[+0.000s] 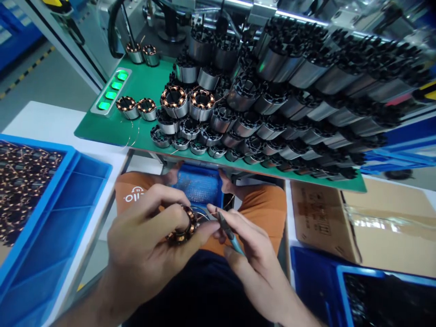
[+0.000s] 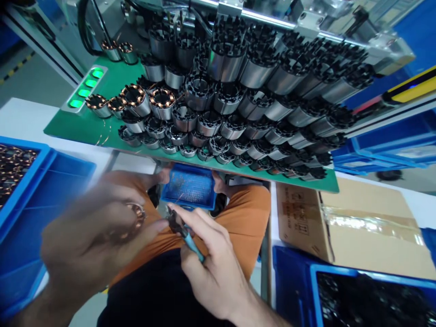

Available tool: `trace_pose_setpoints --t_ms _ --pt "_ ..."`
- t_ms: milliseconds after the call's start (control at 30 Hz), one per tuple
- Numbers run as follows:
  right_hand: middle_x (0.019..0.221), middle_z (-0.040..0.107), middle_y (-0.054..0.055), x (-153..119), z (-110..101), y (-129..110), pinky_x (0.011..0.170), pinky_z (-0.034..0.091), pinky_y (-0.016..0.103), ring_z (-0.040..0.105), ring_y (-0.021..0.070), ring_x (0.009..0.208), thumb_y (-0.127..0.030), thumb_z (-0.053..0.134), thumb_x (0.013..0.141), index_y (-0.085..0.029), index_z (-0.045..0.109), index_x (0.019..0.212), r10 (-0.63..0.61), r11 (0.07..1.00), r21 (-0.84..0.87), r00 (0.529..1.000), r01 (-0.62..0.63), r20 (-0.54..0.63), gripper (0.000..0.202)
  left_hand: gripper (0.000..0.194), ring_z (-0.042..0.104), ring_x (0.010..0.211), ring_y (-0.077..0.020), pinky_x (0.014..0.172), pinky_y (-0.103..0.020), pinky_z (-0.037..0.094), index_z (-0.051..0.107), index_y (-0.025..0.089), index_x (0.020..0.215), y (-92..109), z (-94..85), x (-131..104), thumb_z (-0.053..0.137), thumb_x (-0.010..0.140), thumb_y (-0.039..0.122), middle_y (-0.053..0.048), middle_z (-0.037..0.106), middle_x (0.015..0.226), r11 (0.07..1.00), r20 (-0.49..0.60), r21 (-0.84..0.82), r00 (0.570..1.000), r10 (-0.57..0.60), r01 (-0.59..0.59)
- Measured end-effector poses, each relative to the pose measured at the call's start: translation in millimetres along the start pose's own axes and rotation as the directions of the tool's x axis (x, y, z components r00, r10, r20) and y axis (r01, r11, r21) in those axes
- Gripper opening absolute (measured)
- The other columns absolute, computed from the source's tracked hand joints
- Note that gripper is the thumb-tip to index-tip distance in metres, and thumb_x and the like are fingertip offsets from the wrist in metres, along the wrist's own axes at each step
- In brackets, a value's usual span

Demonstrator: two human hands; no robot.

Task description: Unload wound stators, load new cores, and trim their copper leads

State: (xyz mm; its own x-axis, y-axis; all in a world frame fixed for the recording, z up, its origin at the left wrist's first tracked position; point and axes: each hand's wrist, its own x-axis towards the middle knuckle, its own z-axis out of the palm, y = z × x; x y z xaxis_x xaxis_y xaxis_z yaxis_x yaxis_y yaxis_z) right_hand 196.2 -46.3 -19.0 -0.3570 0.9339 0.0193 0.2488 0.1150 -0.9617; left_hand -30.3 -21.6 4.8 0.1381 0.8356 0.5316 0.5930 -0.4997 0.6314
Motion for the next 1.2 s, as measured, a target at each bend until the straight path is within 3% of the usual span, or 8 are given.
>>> trace_pose_setpoints --t_ms 300,533,633,700,767,900,1067,1200 --pt "0.098 0.077 -0.002 2 -1 -4 0.073 0.059 0.024 0.071 0.0136 0.081 -0.005 0.059 0.095 -0.035 0.075 0.154 -0.061 0.997 -0.041 0.997 0.059 -0.048 0.068 0.037 0.064 0.074 -0.0073 0.071 -0.023 0.051 0.061 0.02 0.081 2 -1.0 -2 0.094 0.099 0.023 0.002 0.07 0.096 1.0 0.013 -0.002 0.999 -0.029 0.029" --pt "0.125 0.087 -0.001 5 -2 9 0.1 0.065 0.029 0.084 0.0176 0.11 0.0 0.06 0.091 -0.035 0.081 0.147 -0.012 1.0 0.013 0.999 0.013 -0.037 0.069 0.035 0.067 0.081 -0.0078 0.073 -0.021 0.052 0.062 0.021 0.084 -4 2.5 -7 0.094 0.097 0.018 0.003 0.068 0.095 0.998 0.002 -0.036 0.999 -0.043 0.043" --pt "0.126 0.085 0.002 6 -6 20 0.107 0.063 0.033 0.081 0.0201 0.12 -0.007 0.063 0.097 -0.034 0.079 0.152 0.02 0.999 -0.033 0.99 -0.025 -0.139 0.063 0.033 0.072 0.094 -0.0108 0.084 -0.022 0.055 0.062 0.022 0.084 -9 4.4 -11 0.091 0.094 0.012 0.002 0.07 0.097 0.974 0.01 -0.149 0.985 -0.174 0.174" --pt "0.119 0.081 0.003 8 -8 24 0.106 0.063 0.035 0.077 0.021 0.121 -0.011 0.065 0.1 -0.035 0.075 0.157 -0.005 0.993 -0.12 0.983 -0.017 -0.181 0.063 0.022 0.075 0.103 -0.0135 0.089 -0.021 0.058 0.066 0.023 0.086 -12 7.1 -12 0.084 0.097 0.014 0.0 0.075 0.105 0.881 0.064 -0.313 0.934 -0.352 0.353" --pt "0.105 0.073 0.002 10 -7 25 0.093 0.064 0.032 0.073 0.0191 0.105 -0.013 0.068 0.099 -0.035 0.07 0.163 -0.066 0.976 -0.214 0.983 0.029 -0.172 0.068 0.013 0.079 0.111 -0.0176 0.092 -0.022 0.065 0.075 0.023 0.089 -13 11.5 -12 0.081 0.099 0.019 -0.003 0.081 0.115 0.658 0.164 -0.526 0.824 -0.543 0.538" --pt "0.103 0.062 0.001 12 3 25 0.083 0.06 0.031 0.065 0.0165 0.092 -0.007 0.074 0.094 -0.034 0.068 0.165 -0.241 0.933 -0.312 0.955 0.179 -0.173 0.076 0.025 0.083 0.09 -0.0214 0.082 -0.026 0.072 0.087 0.025 0.085 -8 22.7 -5 0.102 0.088 0.045 -0.006 0.086 0.118 0.189 0.326 -0.778 0.642 -0.694 0.599" --pt "0.108 0.062 0.002 15 12 25 0.083 0.06 0.03 0.066 0.0162 0.097 -0.001 0.079 0.091 -0.035 0.066 0.165 -0.352 0.882 -0.4 0.913 0.249 -0.207 0.083 0.024 0.079 0.082 -0.0182 0.077 -0.023 0.07 0.09 0.026 0.088 0 33.1 0 0.106 0.083 0.044 -0.006 0.084 0.102 -0.027 0.449 -0.807 0.584 -0.677 0.59" --pt "0.109 0.061 0.0 19 9 24 0.08 0.06 0.027 0.065 0.0142 0.094 0.0 0.077 0.093 -0.039 0.062 0.17 -0.371 0.888 -0.369 0.901 0.274 -0.225 0.088 0.027 0.071 0.071 -0.0136 0.069 -0.019 0.065 0.088 0.023 0.087 1 38.0 -1 0.105 0.084 0.044 -0.005 0.08 0.092 -0.046 0.483 -0.793 0.579 -0.657 0.608"
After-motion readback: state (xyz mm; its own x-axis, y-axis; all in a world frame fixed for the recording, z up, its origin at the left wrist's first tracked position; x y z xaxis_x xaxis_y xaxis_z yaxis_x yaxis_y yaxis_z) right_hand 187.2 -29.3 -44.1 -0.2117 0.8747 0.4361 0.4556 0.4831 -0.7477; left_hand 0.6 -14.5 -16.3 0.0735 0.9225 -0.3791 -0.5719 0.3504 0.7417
